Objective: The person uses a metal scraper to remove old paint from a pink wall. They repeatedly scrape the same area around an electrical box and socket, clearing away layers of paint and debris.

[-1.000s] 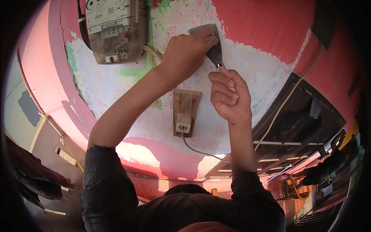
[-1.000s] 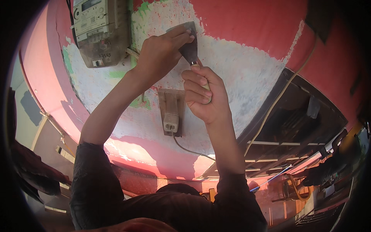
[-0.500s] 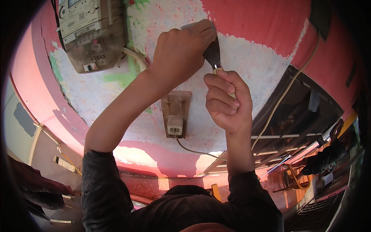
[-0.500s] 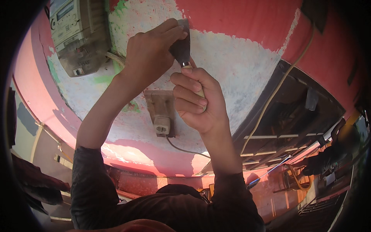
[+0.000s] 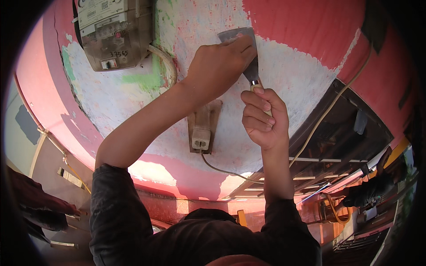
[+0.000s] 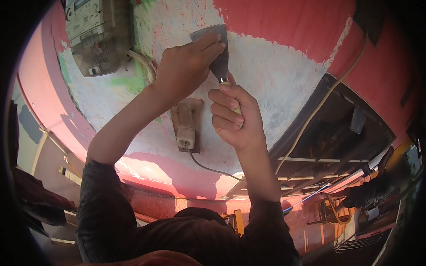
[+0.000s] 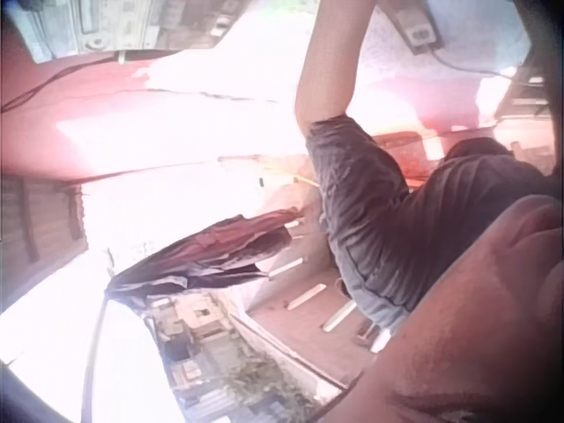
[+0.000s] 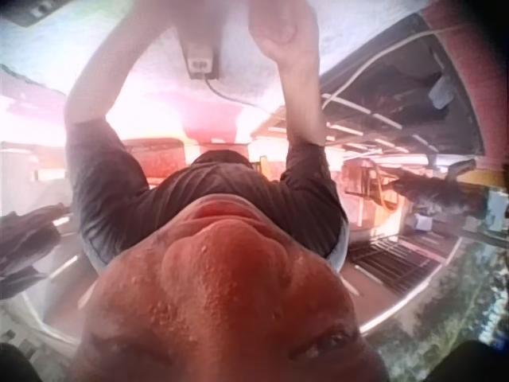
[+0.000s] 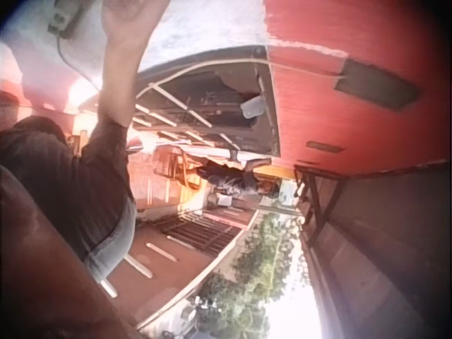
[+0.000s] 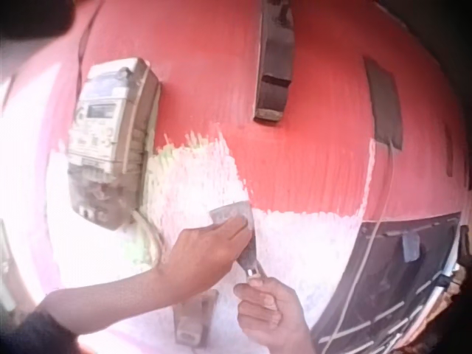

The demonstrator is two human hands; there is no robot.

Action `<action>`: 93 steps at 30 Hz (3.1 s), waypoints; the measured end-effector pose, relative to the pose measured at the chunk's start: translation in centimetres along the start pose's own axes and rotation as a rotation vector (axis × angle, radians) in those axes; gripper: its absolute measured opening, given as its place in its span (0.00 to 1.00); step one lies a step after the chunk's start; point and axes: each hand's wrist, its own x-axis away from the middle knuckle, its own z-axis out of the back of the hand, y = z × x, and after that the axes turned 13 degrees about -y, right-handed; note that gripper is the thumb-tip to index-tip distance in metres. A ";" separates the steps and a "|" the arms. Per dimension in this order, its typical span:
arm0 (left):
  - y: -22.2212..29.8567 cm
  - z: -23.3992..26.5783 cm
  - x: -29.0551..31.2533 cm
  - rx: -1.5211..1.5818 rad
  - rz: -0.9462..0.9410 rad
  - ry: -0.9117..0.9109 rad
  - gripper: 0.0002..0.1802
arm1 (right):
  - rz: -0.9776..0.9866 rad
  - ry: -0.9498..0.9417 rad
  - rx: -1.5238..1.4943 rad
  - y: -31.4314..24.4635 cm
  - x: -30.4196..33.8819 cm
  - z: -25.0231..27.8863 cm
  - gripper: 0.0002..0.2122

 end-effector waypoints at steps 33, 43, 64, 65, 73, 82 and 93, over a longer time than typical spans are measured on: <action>-3.5 5.7 -4.8 0.127 0.002 0.125 0.07 | 0.018 -0.036 0.024 -0.1 -6.8 -3.4 0.12; -5.0 6.4 -5.6 0.094 -0.047 0.149 0.07 | 0.036 -0.044 0.073 0.1 -8.9 -4.7 0.12; -5.4 8.0 -4.8 0.036 0.049 0.089 0.10 | -0.021 -0.037 -0.027 1.1 -9.6 -5.5 0.14; -5.5 7.7 -4.5 0.073 0.021 0.117 0.10 | -0.020 -0.031 -0.032 1.1 -9.3 -5.2 0.14; -5.7 7.4 -3.5 0.096 0.029 0.100 0.11 | -0.047 -0.048 -0.080 1.2 -9.4 -4.7 0.14; -6.4 7.7 -4.7 0.069 0.000 0.215 0.11 | -0.074 -0.113 0.002 0.7 -10.6 -4.6 0.12; -4.6 7.3 -2.6 0.063 0.045 -0.040 0.17 | -0.112 -0.088 0.008 -0.1 -7.9 -3.0 0.07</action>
